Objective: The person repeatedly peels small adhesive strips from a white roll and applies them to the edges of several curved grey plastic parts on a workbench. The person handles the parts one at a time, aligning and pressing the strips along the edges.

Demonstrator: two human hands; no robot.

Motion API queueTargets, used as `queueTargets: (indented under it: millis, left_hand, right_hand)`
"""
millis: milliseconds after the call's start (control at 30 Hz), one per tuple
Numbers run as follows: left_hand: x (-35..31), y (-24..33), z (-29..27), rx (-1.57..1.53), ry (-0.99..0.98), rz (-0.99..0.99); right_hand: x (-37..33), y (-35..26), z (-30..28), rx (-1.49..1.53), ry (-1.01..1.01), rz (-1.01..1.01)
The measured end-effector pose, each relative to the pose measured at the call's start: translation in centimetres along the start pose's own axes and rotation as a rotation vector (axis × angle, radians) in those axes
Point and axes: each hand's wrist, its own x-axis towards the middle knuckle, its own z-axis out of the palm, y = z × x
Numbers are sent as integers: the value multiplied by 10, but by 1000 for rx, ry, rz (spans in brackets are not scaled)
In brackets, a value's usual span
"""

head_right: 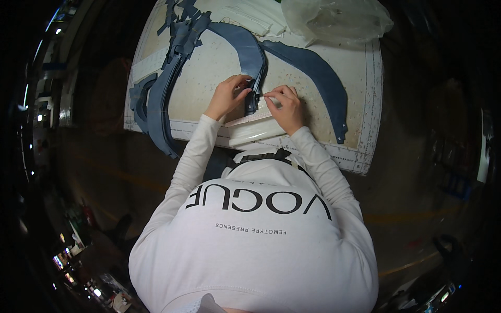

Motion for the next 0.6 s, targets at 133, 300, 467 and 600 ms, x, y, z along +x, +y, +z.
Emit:
queueTargets:
  millis: [133, 300, 467, 600]
  left_hand:
    - [0, 1, 0, 153, -60, 78]
    - [-6, 7, 15, 217, -6, 84]
    - [-5, 4, 8, 91, -53, 7]
    - [1, -3, -4, -14, -101, -4]
  right_hand:
    - [-1, 4, 12, 30, -89, 121]
    - [0, 7, 24, 78, -108, 197]
    - [13, 9, 27, 73, -125, 142]
    - [26, 8, 28, 62, -132, 22]
